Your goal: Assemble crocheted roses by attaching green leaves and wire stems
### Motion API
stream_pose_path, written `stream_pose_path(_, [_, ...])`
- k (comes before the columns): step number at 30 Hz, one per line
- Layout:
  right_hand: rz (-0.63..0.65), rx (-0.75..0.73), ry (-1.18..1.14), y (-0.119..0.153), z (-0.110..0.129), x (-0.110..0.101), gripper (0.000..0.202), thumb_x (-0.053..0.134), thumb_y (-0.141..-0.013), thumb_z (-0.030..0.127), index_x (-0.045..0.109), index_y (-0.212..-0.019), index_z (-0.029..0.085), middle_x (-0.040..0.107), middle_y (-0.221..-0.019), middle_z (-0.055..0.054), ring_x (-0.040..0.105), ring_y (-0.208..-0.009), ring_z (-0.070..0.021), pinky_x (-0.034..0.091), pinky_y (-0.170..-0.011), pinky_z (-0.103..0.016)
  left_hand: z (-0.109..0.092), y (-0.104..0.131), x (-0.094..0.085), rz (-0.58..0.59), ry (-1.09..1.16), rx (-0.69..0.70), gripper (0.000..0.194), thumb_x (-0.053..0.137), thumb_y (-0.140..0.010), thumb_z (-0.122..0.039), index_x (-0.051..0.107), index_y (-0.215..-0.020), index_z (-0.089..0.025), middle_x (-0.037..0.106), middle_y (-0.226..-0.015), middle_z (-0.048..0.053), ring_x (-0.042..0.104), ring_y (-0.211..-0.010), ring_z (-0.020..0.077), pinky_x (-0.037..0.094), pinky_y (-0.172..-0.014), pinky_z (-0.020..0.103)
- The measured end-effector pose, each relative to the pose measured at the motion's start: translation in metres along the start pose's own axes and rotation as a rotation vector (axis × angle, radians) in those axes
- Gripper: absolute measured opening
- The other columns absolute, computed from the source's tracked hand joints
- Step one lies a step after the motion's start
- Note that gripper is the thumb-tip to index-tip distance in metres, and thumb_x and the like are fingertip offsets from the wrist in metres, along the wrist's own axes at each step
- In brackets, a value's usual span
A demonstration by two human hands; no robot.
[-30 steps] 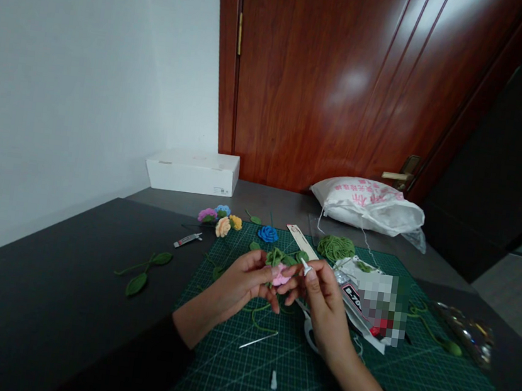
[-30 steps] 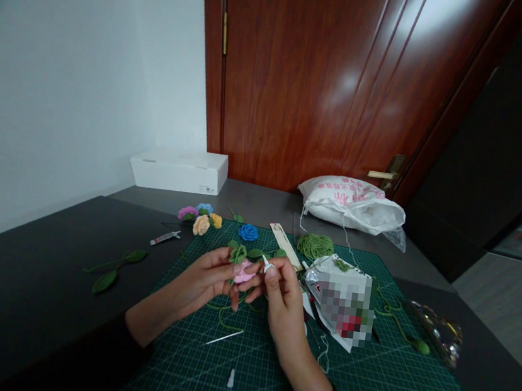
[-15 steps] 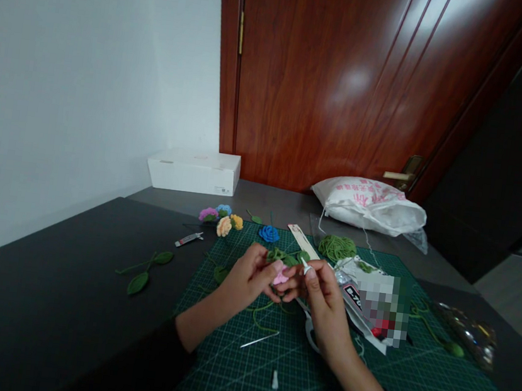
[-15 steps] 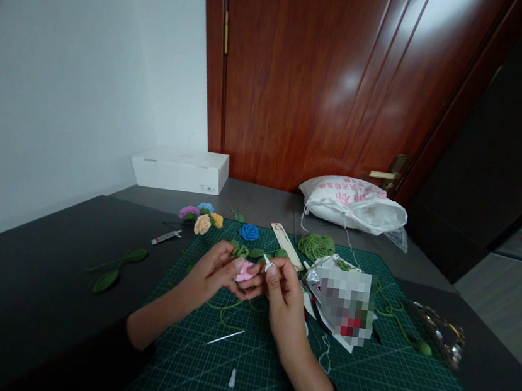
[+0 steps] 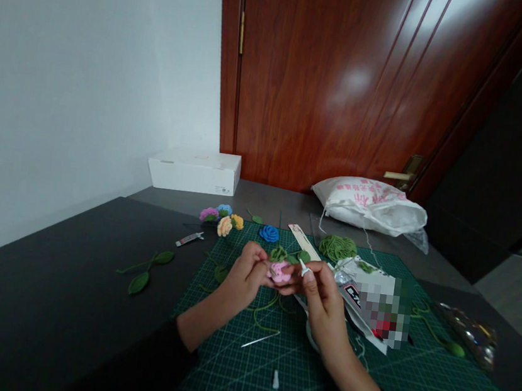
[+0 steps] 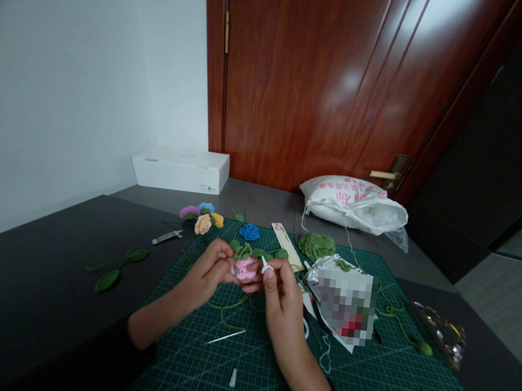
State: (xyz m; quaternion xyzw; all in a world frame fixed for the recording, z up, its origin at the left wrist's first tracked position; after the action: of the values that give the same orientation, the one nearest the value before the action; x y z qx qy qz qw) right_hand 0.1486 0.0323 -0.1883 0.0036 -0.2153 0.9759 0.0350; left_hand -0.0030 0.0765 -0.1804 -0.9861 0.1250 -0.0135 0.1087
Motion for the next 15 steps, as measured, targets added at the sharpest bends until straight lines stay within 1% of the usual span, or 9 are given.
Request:
stream_pose_path(3, [-0.009, -0.027, 0.035, 0.000, 0.002, -0.002, 0.019, 0.047, -0.099, 0.042, 0.054, -0.095, 0.025, 0.070, -0.095, -0.004, 0.071, -0.072, -0.0185, 0.057, -0.064, -0.032, 0.000, -0.001, -0.002, -0.032, 0.049, -0.023, 0.009, 0.054, -0.082, -0.023, 0.045, -0.083, -0.020, 0.049, -0.077, -0.003, 0.059, -0.068, 0.0145, 0.057, -0.064, 0.031])
stream_pose_path(7, [-0.014, -0.020, 0.039, 0.000, 0.001, -0.005, 0.020, 0.046, -0.099, 0.042, 0.055, -0.096, 0.025, 0.070, -0.095, -0.004, 0.071, -0.070, -0.0180, 0.056, -0.063, -0.031, -0.002, -0.002, -0.003, -0.052, 0.178, -0.035, 0.011, 0.054, -0.083, -0.025, 0.048, -0.076, -0.019, 0.050, -0.074, -0.002, 0.056, -0.073, 0.0138, 0.055, -0.068, 0.028])
stream_pose_path(10, [-0.014, -0.008, 0.027, -0.001, 0.000, -0.007, 0.020, 0.047, -0.099, 0.043, 0.056, -0.096, 0.025, 0.069, -0.098, -0.004, 0.071, -0.071, -0.0181, 0.056, -0.064, -0.032, -0.007, -0.002, 0.001, 0.000, 0.316, -0.053, 0.012, 0.052, -0.085, -0.027, 0.047, -0.077, -0.019, 0.054, -0.080, 0.000, 0.058, -0.080, 0.0152, 0.056, -0.073, 0.032])
stream_pose_path(12, [-0.014, 0.000, 0.019, -0.002, -0.001, -0.008, 0.021, 0.047, -0.099, 0.043, 0.056, -0.095, 0.025, 0.069, -0.099, -0.005, 0.071, -0.071, -0.0182, 0.057, -0.064, -0.032, -0.009, -0.001, 0.005, 0.053, 0.409, -0.082, 0.013, 0.053, -0.086, -0.028, 0.045, -0.080, -0.019, 0.056, -0.084, 0.001, 0.059, -0.081, 0.0157, 0.058, -0.073, 0.037])
stream_pose_path(13, [-0.013, 0.008, 0.013, -0.002, -0.001, -0.008, 0.021, 0.047, -0.099, 0.044, 0.056, -0.095, 0.025, 0.069, -0.099, -0.005, 0.071, -0.071, -0.0180, 0.057, -0.064, -0.032, -0.009, -0.001, 0.006, 0.061, 0.420, -0.093, 0.013, 0.053, -0.086, -0.028, 0.045, -0.081, -0.020, 0.055, -0.084, 0.001, 0.060, -0.079, 0.0156, 0.059, -0.070, 0.038])
stream_pose_path(15, [-0.006, 0.026, -0.009, -0.003, -0.001, -0.008, 0.021, 0.047, -0.098, 0.044, 0.055, -0.095, 0.025, 0.070, -0.097, -0.004, 0.071, -0.070, -0.0180, 0.057, -0.063, -0.032, -0.009, -0.001, 0.003, 0.004, 0.338, -0.083, 0.013, 0.053, -0.087, -0.030, 0.044, -0.084, -0.020, 0.055, -0.080, 0.000, 0.061, -0.075, 0.0155, 0.060, -0.064, 0.036])
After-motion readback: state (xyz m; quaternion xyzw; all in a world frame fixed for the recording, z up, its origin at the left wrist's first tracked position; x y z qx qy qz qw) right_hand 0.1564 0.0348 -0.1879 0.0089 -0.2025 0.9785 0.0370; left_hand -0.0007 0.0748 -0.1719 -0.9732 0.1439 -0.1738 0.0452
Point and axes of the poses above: each hand's wrist, its own y-axis away from the middle knuckle, its own x-axis out of the palm, z = x × y, the point moved 5 cm from there along -y, towards the middle knuckle
